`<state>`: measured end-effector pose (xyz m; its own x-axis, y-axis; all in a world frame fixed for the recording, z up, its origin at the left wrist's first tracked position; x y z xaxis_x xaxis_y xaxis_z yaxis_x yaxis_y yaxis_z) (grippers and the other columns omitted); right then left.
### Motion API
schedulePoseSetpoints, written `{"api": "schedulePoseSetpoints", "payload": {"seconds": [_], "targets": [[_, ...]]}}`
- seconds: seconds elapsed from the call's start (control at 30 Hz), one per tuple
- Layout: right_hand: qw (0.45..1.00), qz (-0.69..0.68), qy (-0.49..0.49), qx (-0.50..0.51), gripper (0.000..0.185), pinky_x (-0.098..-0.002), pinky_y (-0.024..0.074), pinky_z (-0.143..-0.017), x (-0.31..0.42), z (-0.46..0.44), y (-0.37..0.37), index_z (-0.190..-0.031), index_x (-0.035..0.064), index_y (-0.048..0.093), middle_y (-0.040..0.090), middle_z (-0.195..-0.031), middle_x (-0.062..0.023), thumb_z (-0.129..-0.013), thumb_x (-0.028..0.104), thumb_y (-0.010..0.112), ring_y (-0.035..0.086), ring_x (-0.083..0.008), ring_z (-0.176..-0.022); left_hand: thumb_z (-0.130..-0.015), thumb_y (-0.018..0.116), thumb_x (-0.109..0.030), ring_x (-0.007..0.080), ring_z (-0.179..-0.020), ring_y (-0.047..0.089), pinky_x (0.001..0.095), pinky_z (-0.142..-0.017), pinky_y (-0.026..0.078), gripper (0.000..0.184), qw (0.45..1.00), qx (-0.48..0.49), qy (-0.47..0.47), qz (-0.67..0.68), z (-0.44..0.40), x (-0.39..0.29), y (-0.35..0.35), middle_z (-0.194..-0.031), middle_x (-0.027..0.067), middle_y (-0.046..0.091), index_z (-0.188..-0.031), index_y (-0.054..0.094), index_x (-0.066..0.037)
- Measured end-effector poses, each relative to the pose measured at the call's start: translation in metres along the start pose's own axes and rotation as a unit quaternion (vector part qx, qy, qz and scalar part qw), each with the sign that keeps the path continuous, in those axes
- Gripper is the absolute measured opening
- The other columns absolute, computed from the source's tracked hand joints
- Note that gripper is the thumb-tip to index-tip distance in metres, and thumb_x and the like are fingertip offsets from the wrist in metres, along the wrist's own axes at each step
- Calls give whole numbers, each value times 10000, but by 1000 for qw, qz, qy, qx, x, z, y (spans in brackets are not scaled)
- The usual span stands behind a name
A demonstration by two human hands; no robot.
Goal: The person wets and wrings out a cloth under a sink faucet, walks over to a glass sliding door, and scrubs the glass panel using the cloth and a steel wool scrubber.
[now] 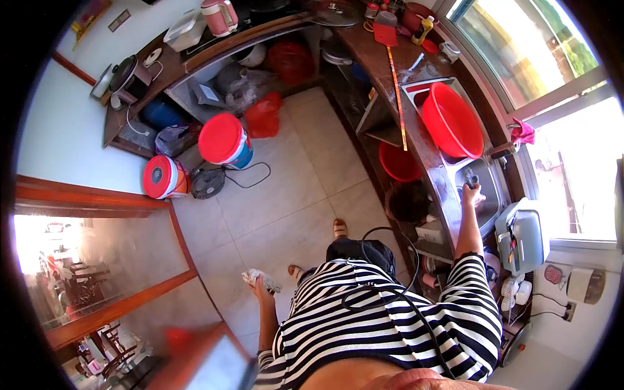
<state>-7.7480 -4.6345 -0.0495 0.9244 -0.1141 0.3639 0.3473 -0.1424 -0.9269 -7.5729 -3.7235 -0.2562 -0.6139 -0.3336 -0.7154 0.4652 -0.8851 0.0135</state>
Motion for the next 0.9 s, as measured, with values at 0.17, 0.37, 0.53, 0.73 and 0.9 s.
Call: {"api": "schedulePoseSetpoints", "payload": {"seconds": [0.17,0.37,0.53,0.73,0.9], "targets": [[998,-25,-55,7,457,-447,477,-784,-28,-43,38,-1105,264,559,404,-1144,-215,-673,339,687,572,-358,-920,-773,667,-188,214,-955,551,390,-726,497,682,999,30,21,22,11,-31,67,-1139,49,499,-1347,300,-189],[999,12,18,24,429,-444,476,-777,-28,-37,8,-1080,251,568,428,-1132,-198,-675,324,686,572,-353,-921,-766,668,-152,218,-995,535,400,-748,494,690,995,-5,104,7,0,-30,66,-1150,56,495,-1348,299,-177],[996,68,38,50,389,-449,474,-777,-46,-58,21,-1078,257,572,531,-1067,-147,-702,316,652,584,-334,-950,-743,673,-124,224,-991,527,392,-756,484,722,998,-42,52,10,27,-31,58,-1146,59,497,-1359,297,-151],[992,84,70,55,429,-420,477,-837,-35,-56,10,-1109,199,562,628,-1060,-137,-706,330,626,609,-315,-993,-738,669,-123,223,-979,527,397,-750,481,701,996,-83,45,-2,4,-6,29,-1123,56,501,-1345,322,-172],[992,75,88,52,468,-433,468,-851,-35,-64,12,-1151,208,553,611,-1085,-144,-709,340,628,598,-326,-1009,-741,672,-148,235,-990,529,406,-746,487,692,996,-45,70,19,25,-27,75,-1129,55,497,-1337,321,-181]]}}
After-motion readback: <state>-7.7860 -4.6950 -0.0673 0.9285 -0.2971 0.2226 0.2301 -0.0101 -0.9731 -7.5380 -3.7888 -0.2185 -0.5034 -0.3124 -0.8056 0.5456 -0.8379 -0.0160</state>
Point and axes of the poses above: each hand's wrist, its own z-axis away from the middle knuckle, its own y-axis out of the palm, x = y × z, the point moved 10 cm from there along -z, towards the middle knuckle
